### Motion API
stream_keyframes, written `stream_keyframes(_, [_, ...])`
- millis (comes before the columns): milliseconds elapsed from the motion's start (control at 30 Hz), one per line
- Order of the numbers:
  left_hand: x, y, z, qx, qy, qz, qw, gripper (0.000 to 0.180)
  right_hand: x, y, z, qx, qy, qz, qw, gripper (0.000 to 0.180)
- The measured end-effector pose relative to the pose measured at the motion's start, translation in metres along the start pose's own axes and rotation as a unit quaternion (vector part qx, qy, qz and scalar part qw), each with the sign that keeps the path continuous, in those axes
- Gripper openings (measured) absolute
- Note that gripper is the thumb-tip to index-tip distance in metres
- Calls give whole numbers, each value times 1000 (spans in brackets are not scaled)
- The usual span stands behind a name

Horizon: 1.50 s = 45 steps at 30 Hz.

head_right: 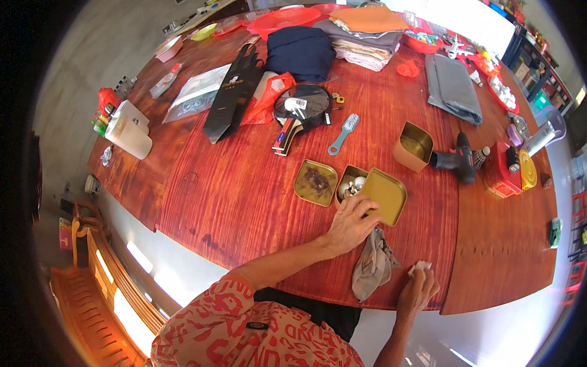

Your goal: The person wipes a black circular object with a white cloth, then cleans a blue plastic brush. They proceed to wipe the exterior and interior of a small gold-colored metal tin and its lid, followed by cleaning a small white figurine inside the tin. The person finishes by wiping the inside of the tin again.

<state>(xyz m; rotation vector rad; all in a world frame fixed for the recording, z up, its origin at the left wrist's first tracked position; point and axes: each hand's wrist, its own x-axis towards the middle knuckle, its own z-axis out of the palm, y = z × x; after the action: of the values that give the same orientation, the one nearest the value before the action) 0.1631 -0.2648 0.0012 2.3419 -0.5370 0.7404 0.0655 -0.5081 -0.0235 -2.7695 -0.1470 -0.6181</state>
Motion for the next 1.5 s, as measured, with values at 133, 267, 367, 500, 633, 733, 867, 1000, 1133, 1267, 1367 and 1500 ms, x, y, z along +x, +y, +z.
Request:
stream_keyframes(133, [0,0,-3,-2,20,5,1000,20,-33,7,-50,106,-163,-54,979,9])
stream_keyframes(267, [13,5,-11,-17,66,8,998,23,-124,31,-74,160,-472,38,866,23])
stream_keyframes(367, [23,14,-16,-34,90,6,995,23,-146,8,-67,81,-572,127,806,21])
stream_keyframes(500, [35,18,-21,-55,110,-6,992,22,-149,9,-52,149,-541,175,809,20])
stream_keyframes(633, [47,30,-21,-84,124,-16,989,23,-151,14,-44,176,-524,191,811,21])
stream_keyframes(733, [55,36,-27,-233,112,-118,959,14,-155,18,-39,194,-508,205,814,21])
stream_keyframes(867, [49,33,-24,-646,141,-265,701,19,-164,30,-41,213,-505,231,804,22])
stream_keyframes(1000, [53,46,-38,-708,84,-358,603,27,-182,35,-41,237,-499,261,791,23])
stream_keyframes(1133, [51,58,-34,-738,42,-383,554,29,-201,35,-33,264,-487,287,782,25])
stream_keyframes(1267, [47,70,-28,-728,21,-402,556,31,-213,32,-13,308,-470,299,771,27])
stream_keyframes(1367, [42,78,-16,-725,16,-412,551,38,-223,27,9,362,-444,303,761,29])
stream_keyframes(1500, [40,88,-2,-732,-4,-407,547,39,-234,34,17,485,-394,291,724,34])
